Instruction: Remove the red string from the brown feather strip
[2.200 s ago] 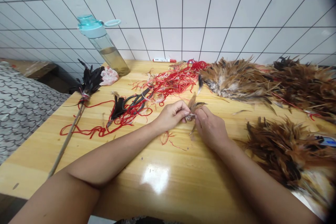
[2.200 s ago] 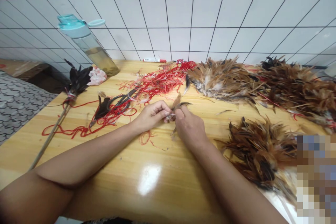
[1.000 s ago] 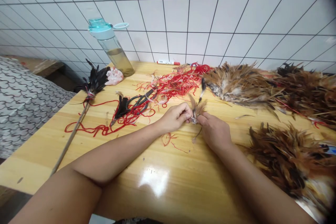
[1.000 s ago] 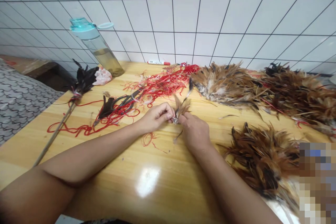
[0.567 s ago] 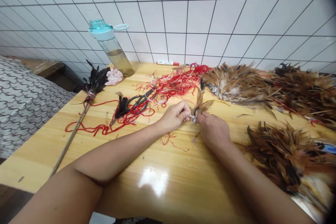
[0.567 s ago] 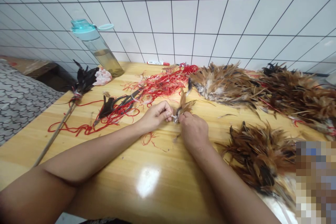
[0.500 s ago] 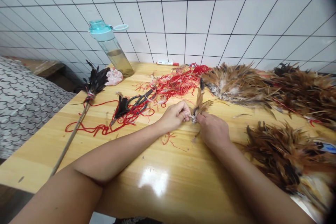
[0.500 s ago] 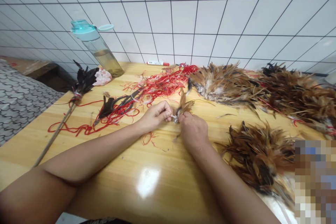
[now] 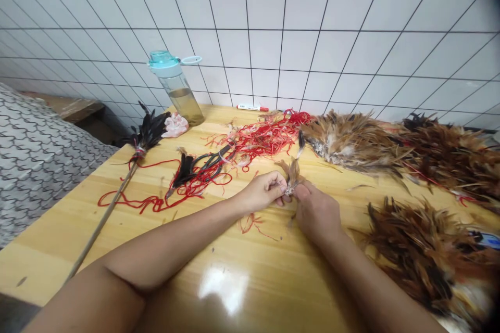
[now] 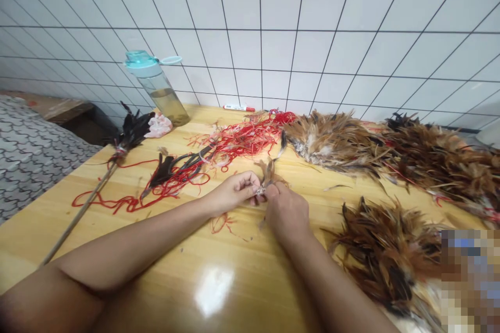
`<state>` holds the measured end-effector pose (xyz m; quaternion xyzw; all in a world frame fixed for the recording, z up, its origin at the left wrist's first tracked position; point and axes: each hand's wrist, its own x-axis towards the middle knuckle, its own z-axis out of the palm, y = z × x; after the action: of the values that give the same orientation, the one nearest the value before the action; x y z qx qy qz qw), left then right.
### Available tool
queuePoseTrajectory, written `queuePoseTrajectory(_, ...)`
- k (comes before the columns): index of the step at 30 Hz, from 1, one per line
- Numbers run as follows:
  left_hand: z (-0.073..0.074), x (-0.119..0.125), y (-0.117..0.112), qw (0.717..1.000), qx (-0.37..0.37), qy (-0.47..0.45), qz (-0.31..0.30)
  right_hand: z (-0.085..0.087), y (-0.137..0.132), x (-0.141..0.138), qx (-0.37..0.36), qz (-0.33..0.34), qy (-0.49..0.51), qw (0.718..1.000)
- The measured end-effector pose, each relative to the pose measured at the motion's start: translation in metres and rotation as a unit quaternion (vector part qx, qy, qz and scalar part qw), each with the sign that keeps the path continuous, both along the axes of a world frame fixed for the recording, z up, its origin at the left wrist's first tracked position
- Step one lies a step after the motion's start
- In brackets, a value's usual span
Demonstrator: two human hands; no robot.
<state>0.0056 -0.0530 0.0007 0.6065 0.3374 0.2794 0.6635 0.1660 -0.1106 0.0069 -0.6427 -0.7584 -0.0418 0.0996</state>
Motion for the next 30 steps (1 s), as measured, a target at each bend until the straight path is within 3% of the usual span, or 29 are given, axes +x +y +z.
queuePoseTrajectory(10, 0.009, -0.002, 0.001, 0.999, -0.047, -0.004, 0.020, -0.015, -0.001, -0.005, 0.066, 0.077, 0.000, 0.995)
queuePoseTrajectory(15, 0.010, -0.001, -0.001, 0.999, -0.010, 0.022, 0.043, -0.011, -0.003, -0.007, 0.009, 0.093, 0.015, 0.995)
queuePoseTrajectory(21, 0.014, -0.003, 0.005, 0.988, 0.058, -0.022, 0.141, -0.005, -0.005, -0.009, -0.037, 0.068, 0.008, 0.997)
queuePoseTrajectory(25, 0.029, -0.001, 0.007, 0.982, 0.082, -0.039, 0.163, -0.005, -0.006, -0.011, -0.053, 0.076, 0.002, 0.996)
queuePoseTrajectory(30, 0.065, 0.019, -0.008, 0.995, 0.067, -0.033, 0.072, -0.006, -0.006, -0.012, -0.057, 0.089, -0.011, 0.994)
